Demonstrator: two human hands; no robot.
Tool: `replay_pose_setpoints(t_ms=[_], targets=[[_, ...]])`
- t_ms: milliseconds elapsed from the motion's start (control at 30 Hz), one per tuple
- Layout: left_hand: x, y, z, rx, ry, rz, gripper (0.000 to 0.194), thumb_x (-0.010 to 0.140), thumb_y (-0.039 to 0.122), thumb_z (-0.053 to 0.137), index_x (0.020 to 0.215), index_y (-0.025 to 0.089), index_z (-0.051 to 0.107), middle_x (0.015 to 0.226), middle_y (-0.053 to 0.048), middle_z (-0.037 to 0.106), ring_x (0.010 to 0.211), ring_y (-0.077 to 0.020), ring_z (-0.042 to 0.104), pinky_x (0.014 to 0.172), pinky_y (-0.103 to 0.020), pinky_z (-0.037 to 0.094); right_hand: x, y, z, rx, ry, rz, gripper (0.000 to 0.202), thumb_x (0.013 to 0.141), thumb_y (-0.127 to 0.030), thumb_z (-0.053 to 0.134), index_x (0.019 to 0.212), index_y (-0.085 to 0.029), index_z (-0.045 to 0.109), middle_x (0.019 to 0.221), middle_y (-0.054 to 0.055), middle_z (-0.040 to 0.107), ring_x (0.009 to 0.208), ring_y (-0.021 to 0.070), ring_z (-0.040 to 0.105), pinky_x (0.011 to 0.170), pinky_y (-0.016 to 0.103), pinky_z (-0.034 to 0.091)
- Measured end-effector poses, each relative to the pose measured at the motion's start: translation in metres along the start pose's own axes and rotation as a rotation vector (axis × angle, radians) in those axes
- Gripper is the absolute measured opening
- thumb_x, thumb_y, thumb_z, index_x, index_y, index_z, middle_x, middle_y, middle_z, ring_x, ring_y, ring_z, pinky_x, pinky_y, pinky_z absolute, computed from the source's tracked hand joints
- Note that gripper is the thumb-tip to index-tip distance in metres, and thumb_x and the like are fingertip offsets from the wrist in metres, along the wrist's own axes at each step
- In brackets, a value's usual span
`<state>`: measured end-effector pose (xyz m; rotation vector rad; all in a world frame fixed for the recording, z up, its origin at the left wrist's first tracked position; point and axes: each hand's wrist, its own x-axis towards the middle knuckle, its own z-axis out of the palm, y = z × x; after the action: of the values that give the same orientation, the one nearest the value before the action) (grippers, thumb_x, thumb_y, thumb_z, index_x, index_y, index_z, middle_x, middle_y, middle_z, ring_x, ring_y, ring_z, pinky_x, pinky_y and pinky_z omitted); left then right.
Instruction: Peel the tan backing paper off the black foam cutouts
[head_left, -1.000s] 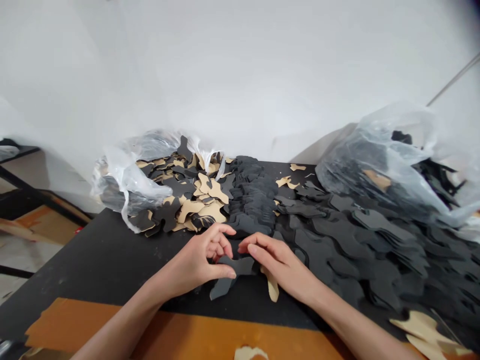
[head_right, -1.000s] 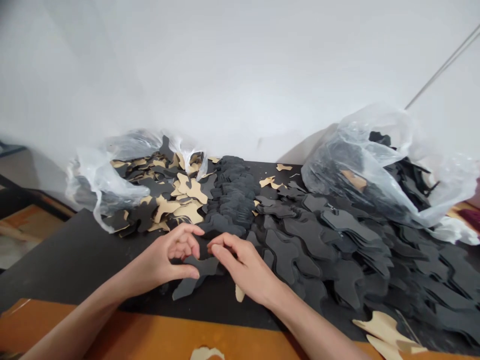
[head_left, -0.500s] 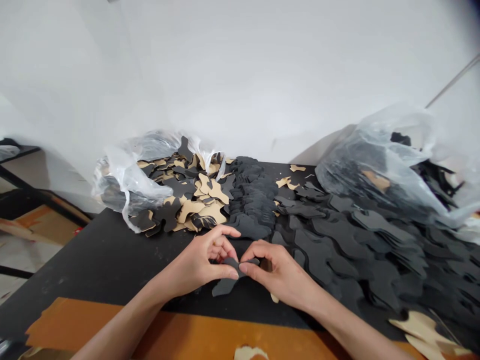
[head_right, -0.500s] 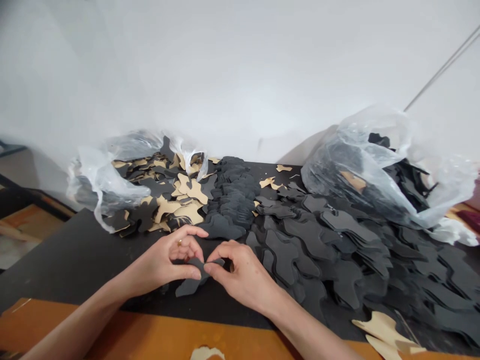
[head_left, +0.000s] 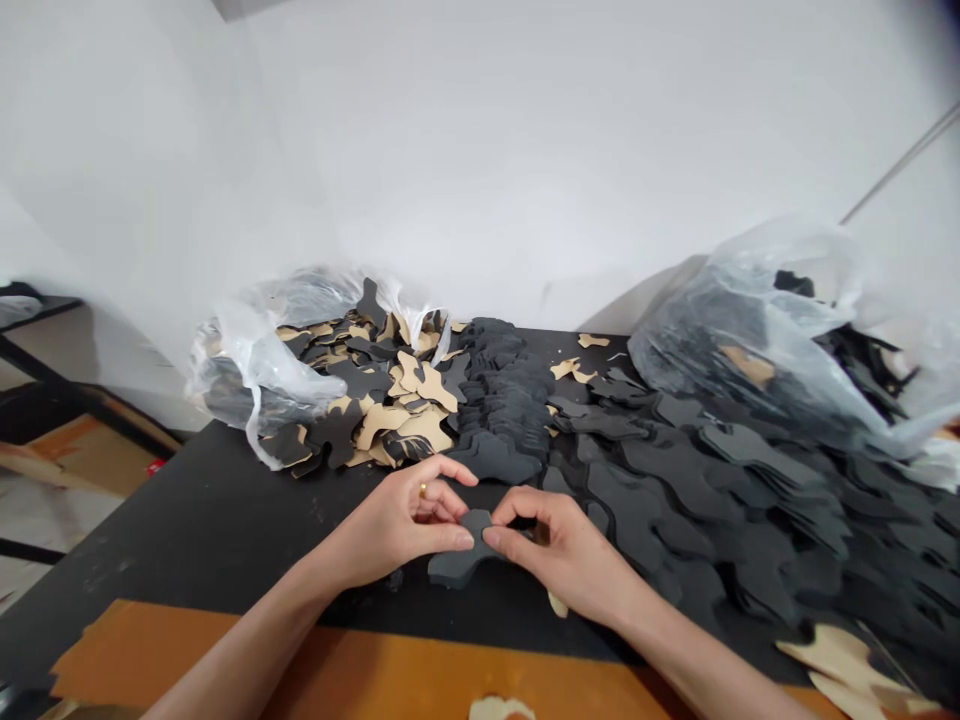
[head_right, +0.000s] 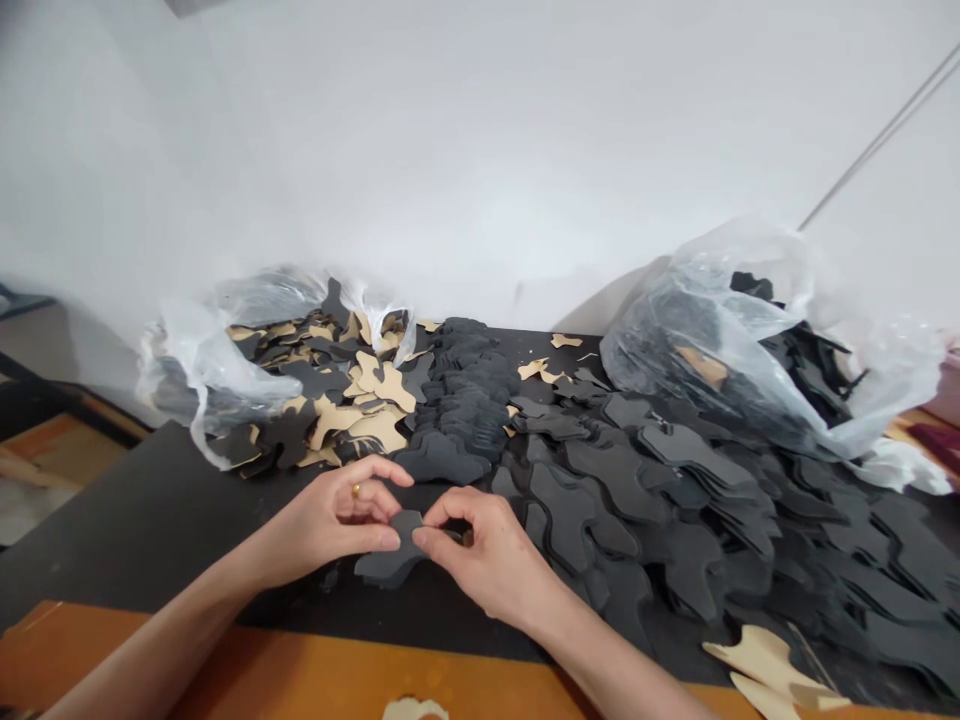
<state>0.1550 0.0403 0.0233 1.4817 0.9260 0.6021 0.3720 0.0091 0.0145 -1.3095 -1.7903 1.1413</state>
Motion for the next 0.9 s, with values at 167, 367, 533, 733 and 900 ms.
replay_pose_setpoints(t_ms=[167, 367, 533, 733, 900], targets=[[0.001, 0.005, -0.002, -0.057, 0.008, -0.020, 0.032, 0.079, 0.023, 0.072, 0.106, 0.017, 0.058, 0.080, 0.001, 0.069, 0.068, -0.0124, 0.063, 0.067, -0.025, 0.046, 0.006, 0.007, -0.001, 0.197, -0.084, 0.087, 0.027, 0.082, -0.040, 0.063, 0.069, -0.017, 0.059, 0.058, -0.006, 0.045, 0.053, 0.0082, 0.038, 0.051, 0.022, 0.029], [0.002, 0.004, -0.001, -0.082, 0.020, -0.028, 0.033, 0.076, 0.023, 0.075, 0.103, 0.017, 0.056, 0.078, 0.000, 0.070, 0.067, -0.0133, 0.064, 0.065, -0.026, 0.048, 0.007, 0.007, 0.000, 0.181, -0.077, 0.057, 0.025, 0.082, -0.038, 0.064, 0.068, -0.017, 0.060, 0.059, -0.005, 0.047, 0.054, 0.0083, 0.040, 0.050, 0.021, 0.033], [0.002, 0.003, -0.002, -0.058, 0.004, -0.015, 0.031, 0.077, 0.021, 0.074, 0.101, 0.017, 0.056, 0.079, 0.001, 0.069, 0.070, -0.0129, 0.064, 0.068, -0.026, 0.047, 0.006, 0.008, 0.003, 0.162, -0.060, 0.033, 0.021, 0.082, -0.034, 0.064, 0.070, -0.018, 0.061, 0.064, -0.003, 0.051, 0.056, 0.0095, 0.046, 0.049, 0.020, 0.043], [-0.001, 0.007, -0.004, -0.046, -0.064, -0.002, 0.025, 0.077, 0.017, 0.071, 0.096, 0.018, 0.055, 0.080, 0.002, 0.067, 0.072, -0.0107, 0.059, 0.071, -0.024, 0.043, 0.004, 0.011, 0.004, 0.185, -0.069, -0.090, 0.016, 0.087, -0.031, 0.066, 0.078, -0.018, 0.066, 0.082, 0.000, 0.058, 0.062, 0.0102, 0.056, 0.057, 0.022, 0.051], [-0.001, 0.009, -0.004, -0.032, -0.115, -0.019, 0.022, 0.077, 0.017, 0.070, 0.094, 0.017, 0.056, 0.081, 0.001, 0.067, 0.072, -0.0113, 0.058, 0.071, -0.024, 0.041, 0.003, 0.013, -0.001, -0.029, -0.041, -0.356, 0.011, 0.093, -0.021, 0.061, 0.087, -0.020, 0.070, 0.087, 0.003, 0.065, 0.079, 0.0138, 0.061, 0.072, 0.024, 0.048]])
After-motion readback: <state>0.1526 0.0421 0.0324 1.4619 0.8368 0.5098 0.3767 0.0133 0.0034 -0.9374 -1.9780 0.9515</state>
